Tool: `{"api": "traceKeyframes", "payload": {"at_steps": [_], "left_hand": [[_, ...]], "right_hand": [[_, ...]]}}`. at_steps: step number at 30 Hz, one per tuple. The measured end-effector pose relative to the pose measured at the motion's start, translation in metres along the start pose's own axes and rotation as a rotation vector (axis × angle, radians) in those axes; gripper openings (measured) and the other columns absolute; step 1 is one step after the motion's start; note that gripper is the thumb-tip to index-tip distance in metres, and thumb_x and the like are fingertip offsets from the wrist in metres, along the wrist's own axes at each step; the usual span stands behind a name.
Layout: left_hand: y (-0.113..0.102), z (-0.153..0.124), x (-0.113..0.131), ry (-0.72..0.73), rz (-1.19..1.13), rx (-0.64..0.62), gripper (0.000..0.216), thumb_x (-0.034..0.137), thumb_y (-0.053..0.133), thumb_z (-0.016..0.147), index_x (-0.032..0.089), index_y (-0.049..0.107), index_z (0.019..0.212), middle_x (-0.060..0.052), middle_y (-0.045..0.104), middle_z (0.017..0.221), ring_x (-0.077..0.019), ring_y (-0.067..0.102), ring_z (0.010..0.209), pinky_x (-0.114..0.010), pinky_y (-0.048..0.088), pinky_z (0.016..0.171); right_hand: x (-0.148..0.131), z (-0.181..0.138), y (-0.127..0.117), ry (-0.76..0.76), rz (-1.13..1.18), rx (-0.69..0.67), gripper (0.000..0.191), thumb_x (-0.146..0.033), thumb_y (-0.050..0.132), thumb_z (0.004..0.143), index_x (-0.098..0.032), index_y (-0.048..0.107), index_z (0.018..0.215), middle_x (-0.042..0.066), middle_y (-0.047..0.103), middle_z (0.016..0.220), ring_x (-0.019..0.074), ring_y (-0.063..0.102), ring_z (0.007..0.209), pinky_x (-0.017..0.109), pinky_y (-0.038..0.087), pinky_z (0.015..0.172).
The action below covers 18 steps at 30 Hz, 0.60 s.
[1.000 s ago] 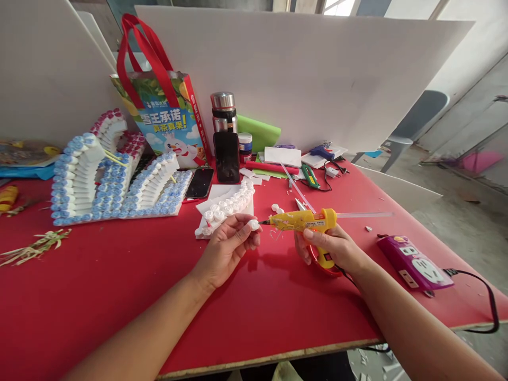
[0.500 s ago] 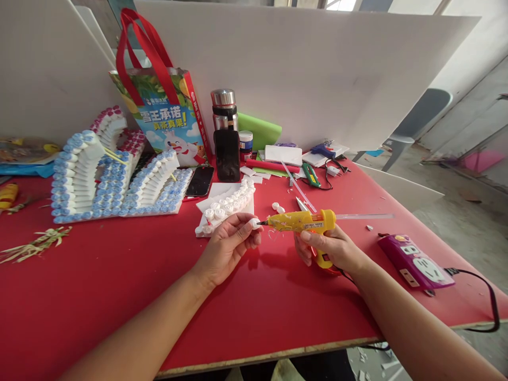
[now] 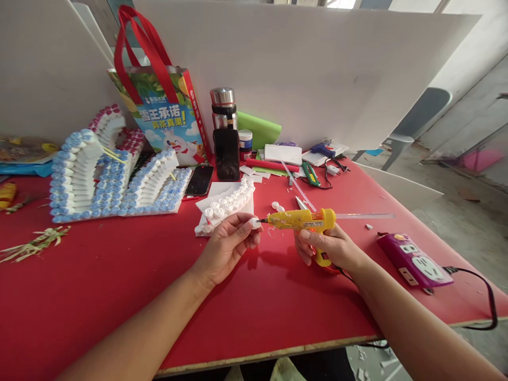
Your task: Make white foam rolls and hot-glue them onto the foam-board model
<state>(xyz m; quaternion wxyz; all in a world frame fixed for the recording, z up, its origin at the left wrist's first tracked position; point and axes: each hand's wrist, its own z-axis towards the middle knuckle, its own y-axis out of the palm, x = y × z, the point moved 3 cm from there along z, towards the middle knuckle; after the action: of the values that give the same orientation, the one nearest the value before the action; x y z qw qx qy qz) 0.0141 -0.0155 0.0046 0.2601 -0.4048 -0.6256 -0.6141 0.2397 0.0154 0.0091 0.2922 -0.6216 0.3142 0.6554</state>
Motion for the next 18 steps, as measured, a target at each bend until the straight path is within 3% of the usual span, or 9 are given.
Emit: {"api": "traceKeyframes", "payload": {"at_steps": [10,18], "left_hand": [[-0.0008,0.0015,-0.0003,-0.020,-0.051,0.041,0.021,0.017,0.077,0.080,0.013,0.066,0.098,-0.006,0.073,0.088,-0.0085,0.066,0.071,-0.019,0.055,0.074],[-0.0023,0.0024,-0.0015,-0.014,-0.052,0.054,0.023,0.018,0.079,0.079,0.013,0.067,0.098,-0.006,0.074,0.089,-0.0091,0.067,0.071,-0.019,0.055,0.075]], "right_hand": [[-0.0006,-0.0001,-0.0003,0.010,-0.002,0.011,0.037,-0.042,0.059,0.094,-0.017,0.053,0.067,-0.002,0.051,0.057,0.0141,0.057,0.050,0.029,0.041,0.053],[-0.0071,0.0010,0.0020,-0.024,-0.066,-0.010,0.032,-0.042,0.058,0.095,-0.016,0.062,0.076,0.003,0.062,0.066,0.0163,0.061,0.059,0.031,0.046,0.060]]}}
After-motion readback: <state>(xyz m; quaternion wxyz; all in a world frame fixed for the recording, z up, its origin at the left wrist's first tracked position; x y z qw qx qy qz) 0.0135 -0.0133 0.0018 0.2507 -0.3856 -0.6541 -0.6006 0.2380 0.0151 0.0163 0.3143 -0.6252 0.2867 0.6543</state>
